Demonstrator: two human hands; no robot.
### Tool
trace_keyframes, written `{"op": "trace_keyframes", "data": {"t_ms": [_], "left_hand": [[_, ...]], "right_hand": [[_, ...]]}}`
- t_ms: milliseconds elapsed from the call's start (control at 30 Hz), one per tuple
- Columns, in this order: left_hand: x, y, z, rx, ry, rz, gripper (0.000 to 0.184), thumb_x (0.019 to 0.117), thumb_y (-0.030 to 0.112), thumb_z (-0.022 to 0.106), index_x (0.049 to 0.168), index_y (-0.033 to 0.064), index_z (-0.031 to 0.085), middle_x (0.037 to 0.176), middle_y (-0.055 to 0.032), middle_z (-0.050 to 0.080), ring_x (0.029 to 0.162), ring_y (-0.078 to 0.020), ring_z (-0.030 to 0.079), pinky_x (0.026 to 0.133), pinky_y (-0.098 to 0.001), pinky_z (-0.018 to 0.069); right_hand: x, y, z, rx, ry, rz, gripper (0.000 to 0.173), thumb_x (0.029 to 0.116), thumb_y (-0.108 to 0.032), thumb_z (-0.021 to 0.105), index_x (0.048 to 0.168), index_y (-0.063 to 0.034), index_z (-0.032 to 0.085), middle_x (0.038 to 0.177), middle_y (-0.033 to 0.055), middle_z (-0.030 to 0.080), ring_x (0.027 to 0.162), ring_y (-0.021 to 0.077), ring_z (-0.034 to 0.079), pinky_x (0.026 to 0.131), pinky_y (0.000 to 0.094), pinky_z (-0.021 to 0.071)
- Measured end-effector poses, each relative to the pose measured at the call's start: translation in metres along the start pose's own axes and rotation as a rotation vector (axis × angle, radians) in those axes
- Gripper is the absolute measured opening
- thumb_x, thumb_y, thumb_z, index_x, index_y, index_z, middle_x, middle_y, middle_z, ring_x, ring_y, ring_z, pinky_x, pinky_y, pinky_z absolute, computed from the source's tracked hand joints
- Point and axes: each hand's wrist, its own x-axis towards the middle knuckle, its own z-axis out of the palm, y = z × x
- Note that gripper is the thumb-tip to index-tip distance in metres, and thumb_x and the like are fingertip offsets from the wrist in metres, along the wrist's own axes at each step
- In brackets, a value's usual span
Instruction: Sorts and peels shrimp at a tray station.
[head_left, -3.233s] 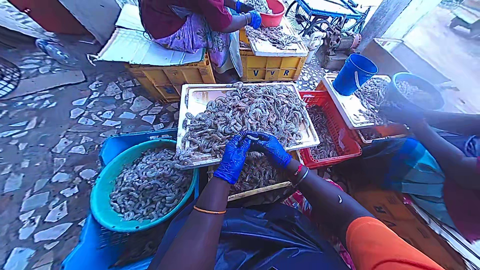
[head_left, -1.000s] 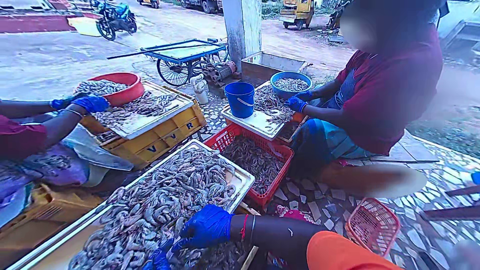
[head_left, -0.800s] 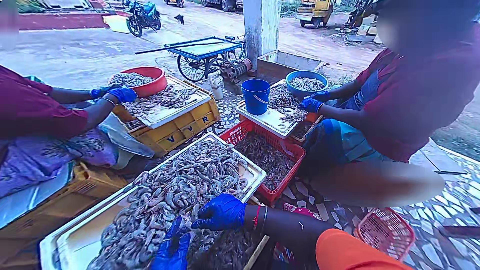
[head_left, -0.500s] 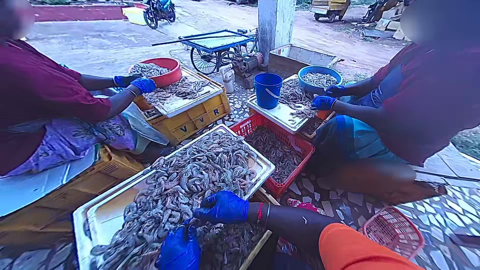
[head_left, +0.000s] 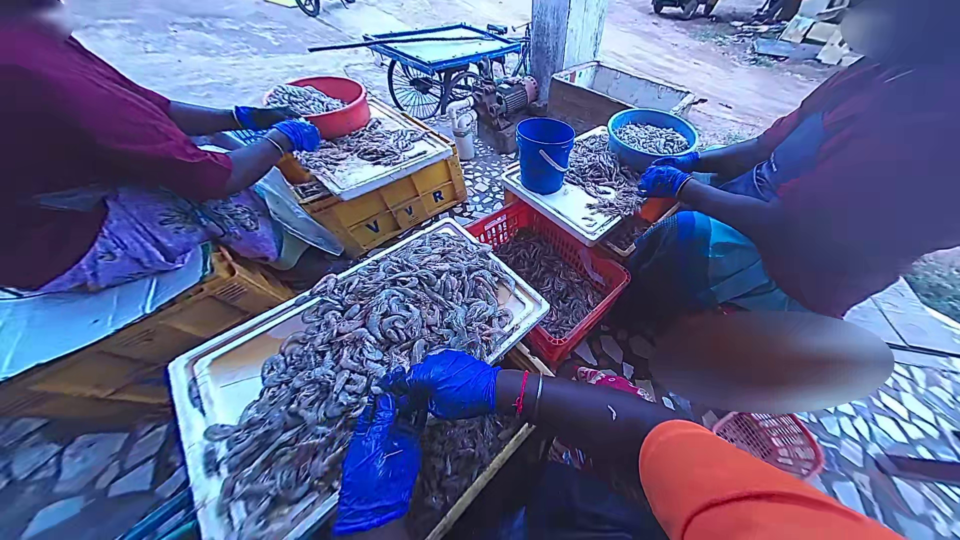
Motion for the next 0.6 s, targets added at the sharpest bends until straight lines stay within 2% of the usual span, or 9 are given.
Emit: {"op": "trace_keyframes", "data": {"t_ms": [67,133,167,233,300,333,467,533,600], "left_hand": [[-0.002,0.003,-0.004,-0.061,-0.039,0.010,0.036,0.1111,0.016,0.031,0.142,0.0057,0.047,0.128,-0.0027,0.066,0.114,-0.0156,0.066,0.097,-0.0381,0.0563],[-0.001,0.010,-0.004,-0.086,0.053,0.038,0.034,0.1115,0.014,0.031,0.141,0.0049,0.047,0.126,-0.0042,0.066,0.110,-0.0153,0.067,0.093,-0.0362,0.0583],[0.001,0.015,-0.004,-0.077,0.154,0.055,0.033,0.1119,0.015,0.033,0.140,0.0045,0.046,0.123,-0.0058,0.066,0.106,-0.0156,0.068,0.089,-0.0362,0.0588],[0.005,0.031,-0.016,-0.063,0.360,0.113,0.040,0.1129,0.023,0.035,0.149,0.0085,0.041,0.138,-0.0077,0.058,0.119,-0.0172,0.062,0.098,-0.0381,0.0532],[0.008,0.054,-0.040,-0.170,0.550,0.235,0.044,0.1137,0.031,0.030,0.155,0.0167,0.036,0.150,-0.0052,0.051,0.130,-0.0172,0.055,0.106,-0.0401,0.0469],[0.009,0.065,-0.052,-0.264,0.656,0.309,0.045,0.1138,0.035,0.026,0.155,0.0183,0.035,0.148,-0.0043,0.051,0.128,-0.0169,0.055,0.104,-0.0399,0.0474],[0.010,0.084,-0.089,-0.519,0.882,0.352,0.056,0.1116,0.048,0.014,0.154,0.0148,0.027,0.151,-0.0088,0.044,0.130,-0.0187,0.051,0.104,-0.0408,0.0453],[0.016,0.080,-0.077,-0.466,0.933,0.267,0.055,0.1124,0.047,0.020,0.154,0.0125,0.029,0.153,-0.0120,0.044,0.132,-0.0219,0.052,0.104,-0.0435,0.0461],[0.019,0.073,-0.061,-0.376,0.865,0.217,0.053,0.1133,0.041,0.026,0.156,0.0104,0.031,0.156,-0.0139,0.042,0.136,-0.0248,0.049,0.108,-0.0465,0.0439]], "right_hand": [[-0.002,-0.001,-0.003,0.122,-0.027,-0.041,0.030,0.1022,-0.016,0.058,0.123,0.0005,0.070,0.118,0.0194,0.072,0.114,0.0324,0.067,0.102,0.0492,0.0493],[-0.001,-0.006,-0.001,0.198,-0.084,-0.027,0.036,0.1069,-0.025,0.051,0.129,-0.0010,0.068,0.121,0.0185,0.071,0.116,0.0301,0.067,0.105,0.0477,0.0484],[-0.001,-0.010,-0.001,0.207,-0.140,-0.006,0.039,0.1081,-0.028,0.049,0.133,-0.0024,0.066,0.123,0.0183,0.071,0.117,0.0299,0.067,0.106,0.0482,0.0478],[-0.002,-0.014,0.002,0.131,-0.326,0.049,0.044,0.1091,-0.037,0.046,0.135,-0.0061,0.064,0.124,0.0169,0.070,0.118,0.0300,0.065,0.105,0.0515,0.0473],[0.000,-0.005,0.012,-0.077,-0.550,0.119,0.046,0.1067,-0.043,0.050,0.133,-0.0096,0.065,0.129,0.0166,0.067,0.122,0.0336,0.063,0.104,0.0581,0.0463],[0.001,0.002,0.017,-0.158,-0.612,0.160,0.044,0.1045,-0.043,0.053,0.129,-0.0093,0.067,0.127,0.0183,0.067,0.120,0.0369,0.062,0.100,0.0623,0.0466],[0.034,0.021,0.003,-0.164,-0.431,0.333,0.041,0.1039,-0.044,0.051,0.127,-0.0155,0.069,0.129,0.0111,0.068,0.122,0.0290,0.063,0.104,0.0560,0.0469],[0.075,0.036,-0.001,-0.239,-0.244,0.366,0.034,0.1041,-0.037,0.054,0.124,-0.0169,0.071,0.122,0.0101,0.070,0.116,0.0294,0.066,0.098,0.0562,0.0510],[0.120,0.057,0.004,-0.375,-0.129,0.368,0.027,0.1020,-0.027,0.056,0.121,-0.0151,0.072,0.118,0.0132,0.071,0.111,0.0343,0.067,0.091,0.0604,0.0538]]}}
